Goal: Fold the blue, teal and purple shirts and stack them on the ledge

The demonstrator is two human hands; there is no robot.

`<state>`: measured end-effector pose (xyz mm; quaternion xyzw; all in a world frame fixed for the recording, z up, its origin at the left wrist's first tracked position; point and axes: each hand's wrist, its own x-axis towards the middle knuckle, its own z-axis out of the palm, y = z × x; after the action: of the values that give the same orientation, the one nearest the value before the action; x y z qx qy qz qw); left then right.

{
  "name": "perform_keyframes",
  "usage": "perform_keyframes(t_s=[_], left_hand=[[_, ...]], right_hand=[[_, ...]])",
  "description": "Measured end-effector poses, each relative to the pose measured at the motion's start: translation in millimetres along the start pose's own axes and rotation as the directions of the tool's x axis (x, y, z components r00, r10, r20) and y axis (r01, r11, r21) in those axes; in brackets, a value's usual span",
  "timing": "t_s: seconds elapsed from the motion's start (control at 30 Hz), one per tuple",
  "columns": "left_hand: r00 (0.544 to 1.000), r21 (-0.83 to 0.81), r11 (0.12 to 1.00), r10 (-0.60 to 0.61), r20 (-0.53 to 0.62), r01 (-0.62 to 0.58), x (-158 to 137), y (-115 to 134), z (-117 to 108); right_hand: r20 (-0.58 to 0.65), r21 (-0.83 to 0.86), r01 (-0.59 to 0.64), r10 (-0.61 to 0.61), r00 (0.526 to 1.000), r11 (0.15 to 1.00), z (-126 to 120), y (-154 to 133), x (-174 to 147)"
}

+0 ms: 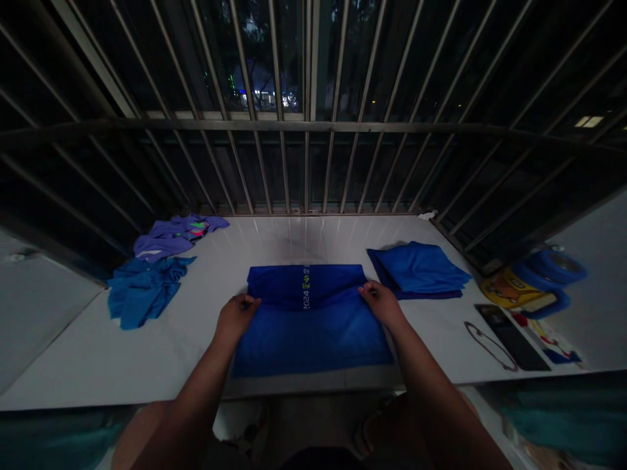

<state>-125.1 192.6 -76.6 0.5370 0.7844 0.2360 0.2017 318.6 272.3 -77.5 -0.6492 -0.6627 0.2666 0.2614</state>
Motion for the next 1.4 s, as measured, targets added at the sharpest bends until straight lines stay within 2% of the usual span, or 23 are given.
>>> perform_keyframes(t_s=[0.13,0.3,0.43,0.6,0.77,0.93,1.0,1.07,1.13,1.2,1.33,1.4], left_hand=[[1.0,-0.041,0.999,0.025,0.013,-0.025,-23,-19,-1],[0.997,0.029,0.997,0.072,-0.007,-0.072,-43,-32,10],[0.999,0.062,0.997,0.047,0.011,-0.048,-36,-28,13],[0.997,0.115,0.991,0.058,0.047,-0.063,-21,-21,10],[0.994,0.096,0.993,0.056,0.089,-0.065,-16,-18,6],[0.973,0.076,0.991,0.09,0.214,-0.109,-16,-22,0],[0.97,0.022,0.997,0.068,0.233,-0.075,-13,-22,-2],[0.969,-0.131,0.991,-0.008,0.249,0.041,-5,-18,-4],[0.957,-0.35,0.92,-0.077,0.279,0.176,11,-8,-8],[0.955,-0.51,0.829,-0.094,0.281,0.231,35,7,-15],[0.987,-0.616,0.776,-0.05,0.154,0.136,91,46,-42],[0.997,-0.651,0.757,-0.021,0.076,0.065,109,61,-56]], right_hand=[[-0.019,0.031,0.075,-0.075,0.997,0.997,-8,27,-23],[0.011,-0.146,0.157,-0.157,0.988,0.977,-7,49,-44],[0.056,-0.222,0.16,-0.151,0.987,0.962,-5,41,-40],[0.036,-0.233,0.077,-0.07,0.997,0.969,2,27,-32],[0.033,-0.177,0.046,-0.04,0.999,0.983,6,20,-28],[0.023,-0.071,0.009,-0.007,1.0,0.997,4,14,-25],[0.041,-0.006,-0.012,0.012,0.999,1.0,5,13,-22],[0.075,0.076,-0.042,0.036,0.997,0.996,7,11,-16],[0.104,0.161,-0.073,0.056,0.993,0.984,9,6,-2],[0.108,0.23,-0.093,0.069,0.992,0.969,9,-1,20],[0.025,0.329,-0.067,0.062,0.998,0.942,1,-25,81],[-0.038,0.369,-0.021,0.037,0.999,0.929,-7,-38,105]])
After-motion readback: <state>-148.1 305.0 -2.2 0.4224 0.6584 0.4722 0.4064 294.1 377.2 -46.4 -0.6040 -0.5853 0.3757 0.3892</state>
